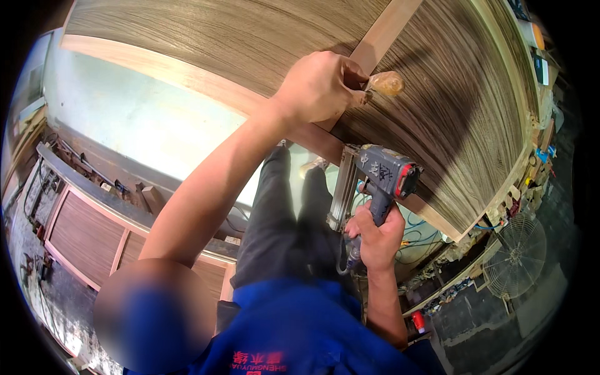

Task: The person cleans a wooden door panel with a cloth and scraper, then uses a pneumatic sander to smooth the surface. They proceed to attach wooden trim pieces to the door frame using a pneumatic nail gun, tapping the pieces into place with a wooden mallet.

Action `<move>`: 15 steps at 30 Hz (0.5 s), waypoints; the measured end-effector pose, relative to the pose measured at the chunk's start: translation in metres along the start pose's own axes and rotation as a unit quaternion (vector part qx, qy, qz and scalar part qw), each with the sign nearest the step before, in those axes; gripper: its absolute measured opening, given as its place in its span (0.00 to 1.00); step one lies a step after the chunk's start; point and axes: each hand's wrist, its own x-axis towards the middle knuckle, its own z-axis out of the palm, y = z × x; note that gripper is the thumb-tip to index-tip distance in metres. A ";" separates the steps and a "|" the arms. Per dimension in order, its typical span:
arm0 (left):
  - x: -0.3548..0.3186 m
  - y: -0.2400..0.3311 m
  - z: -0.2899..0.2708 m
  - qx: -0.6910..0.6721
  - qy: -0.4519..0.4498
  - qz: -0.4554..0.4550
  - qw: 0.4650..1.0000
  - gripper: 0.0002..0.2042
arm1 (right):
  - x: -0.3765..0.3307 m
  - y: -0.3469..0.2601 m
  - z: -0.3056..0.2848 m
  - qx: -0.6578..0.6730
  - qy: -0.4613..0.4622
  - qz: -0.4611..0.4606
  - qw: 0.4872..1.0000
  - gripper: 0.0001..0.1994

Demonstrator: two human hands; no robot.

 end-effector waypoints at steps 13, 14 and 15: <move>0.001 -0.001 0.001 0.032 0.016 0.026 0.999 0.20 | -0.011 -0.001 0.015 -0.020 0.040 0.009 0.999 0.14; 0.002 -0.001 0.001 0.033 0.014 0.024 0.999 0.20 | -0.012 -0.002 0.016 -0.034 0.046 0.010 0.998 0.14; 0.003 -0.001 0.002 0.034 0.011 0.021 0.999 0.20 | -0.012 -0.004 0.018 -0.036 0.046 0.008 0.998 0.15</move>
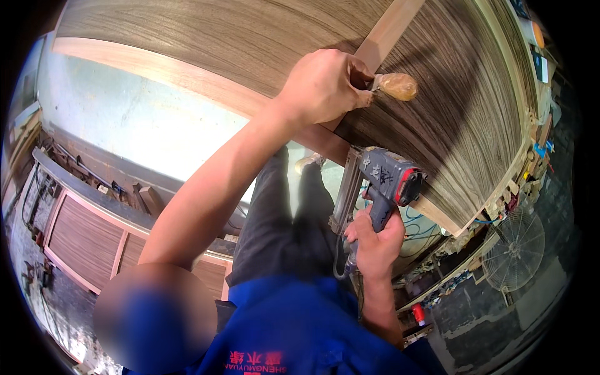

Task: The person cleans a wooden door panel with a cloth and scraper, then uses a pneumatic sander to smooth the surface. They proceed to attach wooden trim pieces to the door frame using a pneumatic nail gun, tapping the pieces into place with a wooden mallet.

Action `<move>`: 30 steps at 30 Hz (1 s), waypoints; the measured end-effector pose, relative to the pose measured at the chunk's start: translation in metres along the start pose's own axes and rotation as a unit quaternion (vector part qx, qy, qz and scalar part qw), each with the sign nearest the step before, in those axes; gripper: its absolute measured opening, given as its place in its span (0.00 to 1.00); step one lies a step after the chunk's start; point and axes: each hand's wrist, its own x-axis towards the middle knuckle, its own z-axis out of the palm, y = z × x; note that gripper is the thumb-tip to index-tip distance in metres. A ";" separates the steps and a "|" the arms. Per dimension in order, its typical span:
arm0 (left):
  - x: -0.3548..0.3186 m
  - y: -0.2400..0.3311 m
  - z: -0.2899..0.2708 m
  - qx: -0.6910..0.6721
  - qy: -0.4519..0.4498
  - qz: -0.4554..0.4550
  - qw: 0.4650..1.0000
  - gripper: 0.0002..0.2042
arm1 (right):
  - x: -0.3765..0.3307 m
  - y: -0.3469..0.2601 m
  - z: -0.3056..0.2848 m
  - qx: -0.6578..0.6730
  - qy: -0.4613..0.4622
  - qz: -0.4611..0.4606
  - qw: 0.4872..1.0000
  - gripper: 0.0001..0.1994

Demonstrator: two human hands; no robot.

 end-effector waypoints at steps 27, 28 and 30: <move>-0.113 -0.023 -0.034 -0.163 0.199 -0.051 0.965 0.15 | 0.030 -0.028 -0.004 -0.104 -0.006 -0.079 0.991 0.12; -0.117 -0.021 -0.029 -0.146 0.211 -0.054 0.965 0.15 | 0.021 -0.016 -0.016 -0.102 -0.019 -0.082 0.991 0.11; -0.127 -0.023 -0.020 -0.124 0.215 -0.034 0.968 0.12 | -0.001 0.003 -0.044 -0.116 -0.020 -0.062 0.991 0.09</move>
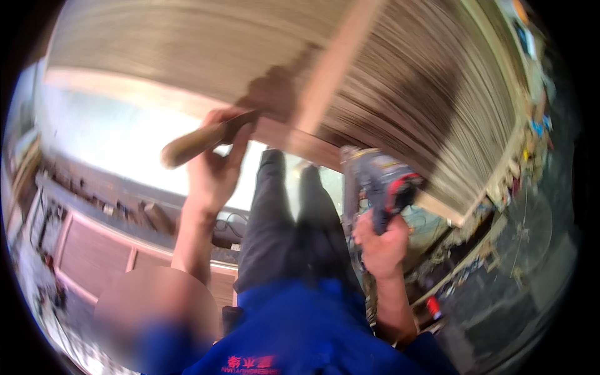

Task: The person cleans a wooden door panel with a cloth and scraper, then uses a pneumatic sander to smooth the surface. They proceed to attach wooden trim pieces to the door frame using a pneumatic nail gun, tapping the pieces into place with a wooden mallet.

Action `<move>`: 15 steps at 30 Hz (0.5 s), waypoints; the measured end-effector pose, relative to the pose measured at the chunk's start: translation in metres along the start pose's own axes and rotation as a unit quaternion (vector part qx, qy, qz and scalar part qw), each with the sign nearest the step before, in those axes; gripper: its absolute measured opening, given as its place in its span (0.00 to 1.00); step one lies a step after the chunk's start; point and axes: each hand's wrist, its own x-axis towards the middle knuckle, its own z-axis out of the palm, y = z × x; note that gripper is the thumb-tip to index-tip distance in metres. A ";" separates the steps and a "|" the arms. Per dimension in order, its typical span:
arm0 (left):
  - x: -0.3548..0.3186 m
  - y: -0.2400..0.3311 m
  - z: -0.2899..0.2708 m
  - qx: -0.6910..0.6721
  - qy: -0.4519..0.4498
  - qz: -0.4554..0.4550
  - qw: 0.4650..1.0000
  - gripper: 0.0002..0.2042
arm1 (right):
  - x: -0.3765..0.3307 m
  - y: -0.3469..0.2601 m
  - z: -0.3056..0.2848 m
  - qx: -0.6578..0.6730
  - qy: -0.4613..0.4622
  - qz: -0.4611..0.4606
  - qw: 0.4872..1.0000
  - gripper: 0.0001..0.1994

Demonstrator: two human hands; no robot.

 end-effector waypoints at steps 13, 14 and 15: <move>-0.049 0.043 0.270 0.299 -0.318 0.337 0.834 0.11 | -0.096 0.148 -0.165 0.137 0.246 0.155 0.947 0.10; -0.053 0.045 0.284 0.313 -0.330 0.331 0.827 0.12 | -0.096 0.153 -0.175 0.140 0.249 0.145 0.947 0.10; -0.055 0.041 0.295 0.303 -0.331 0.345 0.824 0.12 | -0.096 0.159 -0.185 0.142 0.251 0.135 0.948 0.10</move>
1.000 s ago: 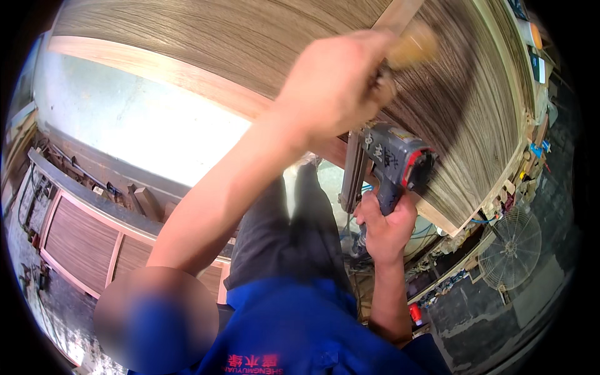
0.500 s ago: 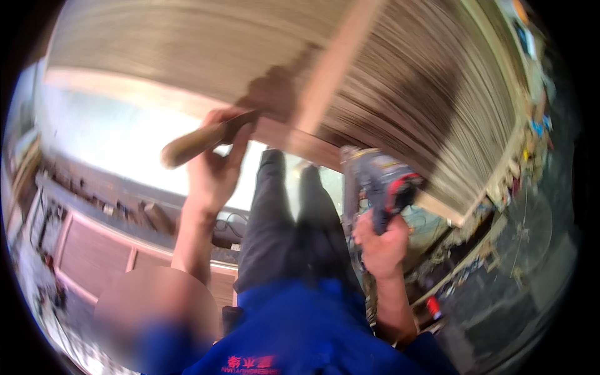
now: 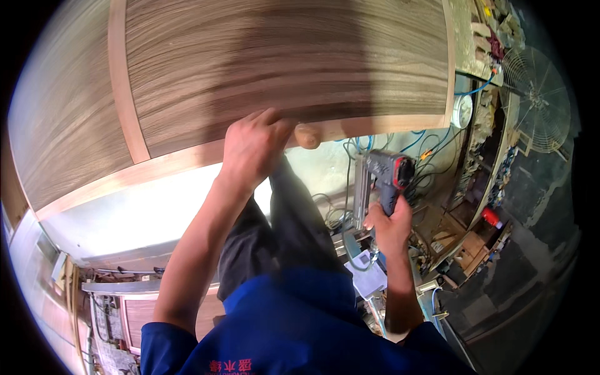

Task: The person cleans a wooden door panel with a cloth and scraper, then uses a pneumatic sander to smooth the surface. They proceed to attach wooden trim pieces to the door frame using a pneumatic nail gun, tapping the pieces into place with a wooden mallet.

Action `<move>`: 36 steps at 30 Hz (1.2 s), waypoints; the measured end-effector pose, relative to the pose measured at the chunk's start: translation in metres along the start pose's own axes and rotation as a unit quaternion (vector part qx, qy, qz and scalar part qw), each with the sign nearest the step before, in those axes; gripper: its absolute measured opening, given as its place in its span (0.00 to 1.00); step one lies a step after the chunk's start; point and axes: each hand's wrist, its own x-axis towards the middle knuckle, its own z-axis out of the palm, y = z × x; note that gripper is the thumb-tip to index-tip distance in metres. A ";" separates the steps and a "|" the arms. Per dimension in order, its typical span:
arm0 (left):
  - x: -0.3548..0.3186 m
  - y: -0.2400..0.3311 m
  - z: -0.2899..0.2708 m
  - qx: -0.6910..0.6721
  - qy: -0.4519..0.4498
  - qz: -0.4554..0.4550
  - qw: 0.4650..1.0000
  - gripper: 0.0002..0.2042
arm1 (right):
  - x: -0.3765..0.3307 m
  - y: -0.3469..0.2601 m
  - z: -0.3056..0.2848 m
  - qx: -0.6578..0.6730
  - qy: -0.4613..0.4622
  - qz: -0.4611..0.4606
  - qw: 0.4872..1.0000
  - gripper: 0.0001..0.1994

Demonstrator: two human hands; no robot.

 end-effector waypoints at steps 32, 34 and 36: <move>0.040 0.018 0.004 -0.055 -0.134 -0.140 0.979 0.09 | 0.048 -0.037 0.019 0.068 -0.039 0.000 0.997 0.15; 0.038 0.016 0.005 -0.064 -0.115 -0.133 0.982 0.12 | 0.051 -0.038 0.020 0.051 -0.041 -0.006 0.998 0.15; 0.040 0.016 0.006 -0.065 -0.116 -0.134 0.982 0.12 | 0.054 -0.040 0.018 0.037 -0.039 -0.007 0.999 0.15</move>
